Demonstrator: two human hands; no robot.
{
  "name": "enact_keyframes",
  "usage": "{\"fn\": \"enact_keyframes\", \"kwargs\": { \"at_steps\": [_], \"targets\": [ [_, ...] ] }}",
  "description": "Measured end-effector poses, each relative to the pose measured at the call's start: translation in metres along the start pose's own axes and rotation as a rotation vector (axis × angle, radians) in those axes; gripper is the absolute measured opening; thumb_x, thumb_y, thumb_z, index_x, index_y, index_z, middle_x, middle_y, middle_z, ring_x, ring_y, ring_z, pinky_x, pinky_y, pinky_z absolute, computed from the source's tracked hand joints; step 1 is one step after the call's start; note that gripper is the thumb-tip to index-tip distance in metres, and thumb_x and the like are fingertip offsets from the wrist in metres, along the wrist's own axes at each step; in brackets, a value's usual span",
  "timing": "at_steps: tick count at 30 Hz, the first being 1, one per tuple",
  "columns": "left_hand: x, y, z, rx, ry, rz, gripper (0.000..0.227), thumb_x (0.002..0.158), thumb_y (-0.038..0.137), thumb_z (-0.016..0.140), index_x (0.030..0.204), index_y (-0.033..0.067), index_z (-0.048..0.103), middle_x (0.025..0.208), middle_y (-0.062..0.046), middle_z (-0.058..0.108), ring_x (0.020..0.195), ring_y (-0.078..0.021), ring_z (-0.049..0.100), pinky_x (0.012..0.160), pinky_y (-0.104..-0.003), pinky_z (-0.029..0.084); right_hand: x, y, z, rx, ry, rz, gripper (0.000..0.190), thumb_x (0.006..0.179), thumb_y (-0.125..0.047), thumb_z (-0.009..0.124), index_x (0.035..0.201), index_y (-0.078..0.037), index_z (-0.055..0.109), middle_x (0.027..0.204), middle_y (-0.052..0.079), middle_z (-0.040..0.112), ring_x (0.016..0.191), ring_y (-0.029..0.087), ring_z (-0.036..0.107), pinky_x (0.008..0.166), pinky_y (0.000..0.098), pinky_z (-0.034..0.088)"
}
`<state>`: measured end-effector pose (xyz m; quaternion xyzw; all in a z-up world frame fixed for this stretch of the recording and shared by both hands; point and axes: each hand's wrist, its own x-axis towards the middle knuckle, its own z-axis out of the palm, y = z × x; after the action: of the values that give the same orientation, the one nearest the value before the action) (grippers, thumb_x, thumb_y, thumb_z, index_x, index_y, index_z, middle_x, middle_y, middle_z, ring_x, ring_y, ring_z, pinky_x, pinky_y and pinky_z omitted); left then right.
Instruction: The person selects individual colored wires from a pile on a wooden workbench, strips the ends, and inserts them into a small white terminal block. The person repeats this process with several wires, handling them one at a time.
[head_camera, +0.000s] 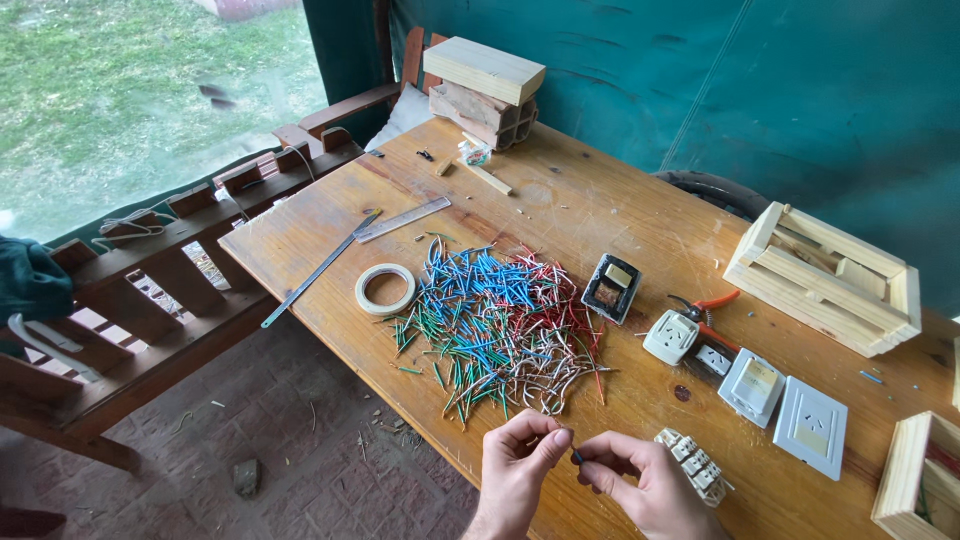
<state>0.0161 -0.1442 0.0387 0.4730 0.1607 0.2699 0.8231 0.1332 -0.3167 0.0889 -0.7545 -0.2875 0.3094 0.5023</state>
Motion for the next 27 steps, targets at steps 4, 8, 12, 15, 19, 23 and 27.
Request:
{"fn": "enact_keyframes", "kwargs": {
  "at_steps": [4,8,12,15,19,23,27],
  "targets": [
    [0.002,-0.001,-0.004,-0.024,0.024,-0.059,0.016,0.099,0.01,0.097,0.094,0.0038,0.084,0.079,0.0,0.071,0.074,-0.0076,0.058,0.067,-0.025,0.045,-0.002,-0.01,0.007,-0.113,0.035,-0.004,0.017,0.098,-0.015,0.09,0.111,-0.009,0.097,0.087,-0.001,0.095,0.084,0.007,0.084,0.083,0.0266,0.071],
    [0.003,0.005,-0.004,-0.058,0.027,-0.065,0.016,0.098,0.011,0.096,0.094,0.0021,0.084,0.077,-0.002,0.07,0.073,-0.0106,0.058,0.067,-0.027,0.047,-0.003,-0.012,0.01,-0.188,0.107,0.024,0.019,0.094,-0.019,0.092,0.11,-0.012,0.099,0.086,-0.002,0.101,0.082,0.006,0.09,0.084,0.0251,0.075],
    [0.003,0.006,-0.005,-0.103,0.014,-0.044,0.017,0.1,0.012,0.093,0.094,0.0003,0.083,0.071,-0.004,0.064,0.069,-0.0129,0.055,0.066,-0.029,0.044,-0.004,-0.017,0.013,-0.236,0.167,0.107,0.02,0.09,-0.021,0.095,0.108,-0.015,0.101,0.087,-0.003,0.103,0.084,0.006,0.092,0.088,0.0241,0.074],
    [0.003,0.005,-0.005,-0.1,0.035,-0.051,0.016,0.099,0.011,0.094,0.093,-0.0004,0.084,0.072,-0.005,0.066,0.069,-0.0133,0.057,0.065,-0.03,0.046,-0.004,-0.009,0.013,-0.256,0.17,0.062,0.019,0.089,-0.022,0.095,0.106,-0.015,0.101,0.085,-0.004,0.103,0.081,0.005,0.092,0.084,0.024,0.075],
    [0.004,0.005,-0.005,-0.124,0.065,-0.057,0.015,0.099,0.01,0.094,0.094,-0.0007,0.084,0.071,-0.006,0.068,0.067,-0.014,0.059,0.066,-0.03,0.047,-0.004,-0.003,0.013,-0.299,0.174,-0.03,0.019,0.089,-0.025,0.094,0.106,-0.017,0.099,0.085,-0.007,0.103,0.079,0.003,0.093,0.084,0.0228,0.075],
    [0.004,0.011,-0.003,-0.15,0.087,-0.055,0.016,0.099,0.009,0.094,0.092,-0.001,0.083,0.071,-0.007,0.068,0.067,-0.0146,0.059,0.066,-0.031,0.047,-0.01,-0.003,0.019,-0.446,0.254,-0.197,0.014,0.09,-0.027,0.091,0.103,-0.022,0.094,0.081,-0.009,0.097,0.072,0.006,0.088,0.078,0.025,0.07],
    [0.008,0.005,-0.003,-0.179,0.134,-0.102,0.013,0.098,0.005,0.094,0.095,-0.0027,0.084,0.07,-0.009,0.07,0.066,-0.0157,0.059,0.066,-0.031,0.048,-0.018,-0.001,0.033,-0.57,0.42,-0.253,0.012,0.093,-0.03,0.087,0.103,-0.025,0.09,0.083,-0.007,0.09,0.071,0.011,0.083,0.074,0.028,0.065]
  ]
}}
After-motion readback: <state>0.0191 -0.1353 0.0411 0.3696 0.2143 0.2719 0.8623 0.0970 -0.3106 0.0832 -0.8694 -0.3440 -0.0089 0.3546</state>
